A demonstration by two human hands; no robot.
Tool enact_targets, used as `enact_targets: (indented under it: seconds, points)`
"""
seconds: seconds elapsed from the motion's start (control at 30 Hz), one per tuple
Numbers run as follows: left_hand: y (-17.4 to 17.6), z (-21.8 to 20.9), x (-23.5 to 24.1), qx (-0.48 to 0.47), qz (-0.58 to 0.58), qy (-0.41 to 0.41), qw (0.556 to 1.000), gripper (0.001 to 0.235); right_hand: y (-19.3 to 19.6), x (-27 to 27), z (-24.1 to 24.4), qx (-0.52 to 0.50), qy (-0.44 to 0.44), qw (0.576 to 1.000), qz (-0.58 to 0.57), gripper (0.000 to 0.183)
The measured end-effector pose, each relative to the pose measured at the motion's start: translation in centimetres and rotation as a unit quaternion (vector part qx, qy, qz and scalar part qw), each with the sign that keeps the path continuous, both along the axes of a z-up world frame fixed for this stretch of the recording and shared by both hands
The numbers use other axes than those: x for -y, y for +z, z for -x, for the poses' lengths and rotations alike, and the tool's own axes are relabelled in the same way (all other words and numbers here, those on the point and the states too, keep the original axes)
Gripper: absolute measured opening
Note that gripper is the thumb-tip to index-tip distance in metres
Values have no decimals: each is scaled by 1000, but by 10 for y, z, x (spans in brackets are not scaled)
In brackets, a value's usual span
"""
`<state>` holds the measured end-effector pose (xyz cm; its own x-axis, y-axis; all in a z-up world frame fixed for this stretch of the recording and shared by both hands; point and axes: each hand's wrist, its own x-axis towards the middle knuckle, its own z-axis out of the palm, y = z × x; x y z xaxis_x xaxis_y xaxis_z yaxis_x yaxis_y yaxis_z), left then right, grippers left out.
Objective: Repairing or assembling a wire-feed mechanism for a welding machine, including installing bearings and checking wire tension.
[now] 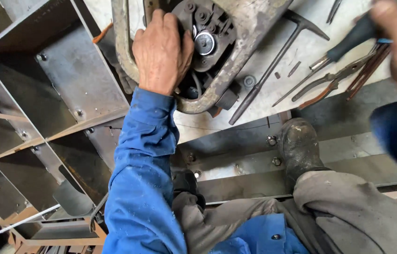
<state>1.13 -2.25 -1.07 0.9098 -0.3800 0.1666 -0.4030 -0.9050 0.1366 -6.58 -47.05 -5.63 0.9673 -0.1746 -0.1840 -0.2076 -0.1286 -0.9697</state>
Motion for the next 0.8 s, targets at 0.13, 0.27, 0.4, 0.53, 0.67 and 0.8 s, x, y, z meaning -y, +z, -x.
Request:
enact_targets:
  seconds: [0.13, 0.27, 0.4, 0.53, 0.67, 0.8]
  points:
    - [-3, 3, 6, 5, -17, 28, 999, 28, -33, -37, -14, -39, -22, 999, -4, 35]
    - [-2, 4, 7, 12, -18, 36, 999, 28, -67, -47, -16, -46, 16, 998, 41, 27]
    - [6, 7, 9, 21, 6, 42, 999, 28, -56, -61, -18, -34, 61, 994, 84, 21]
    - [2, 9, 1, 5, 7, 20, 1000, 26, -72, -52, -16, -5, 130, 955, 267, 21]
    - [5, 7, 1, 36, 4, 15, 999, 27, -72, -47, -16, 123, 165, 895, 396, 20]
    - [40, 6, -1, -10, 175, 49, 983, 18, -70, -34, -4, 75, 119, 945, 294, 19]
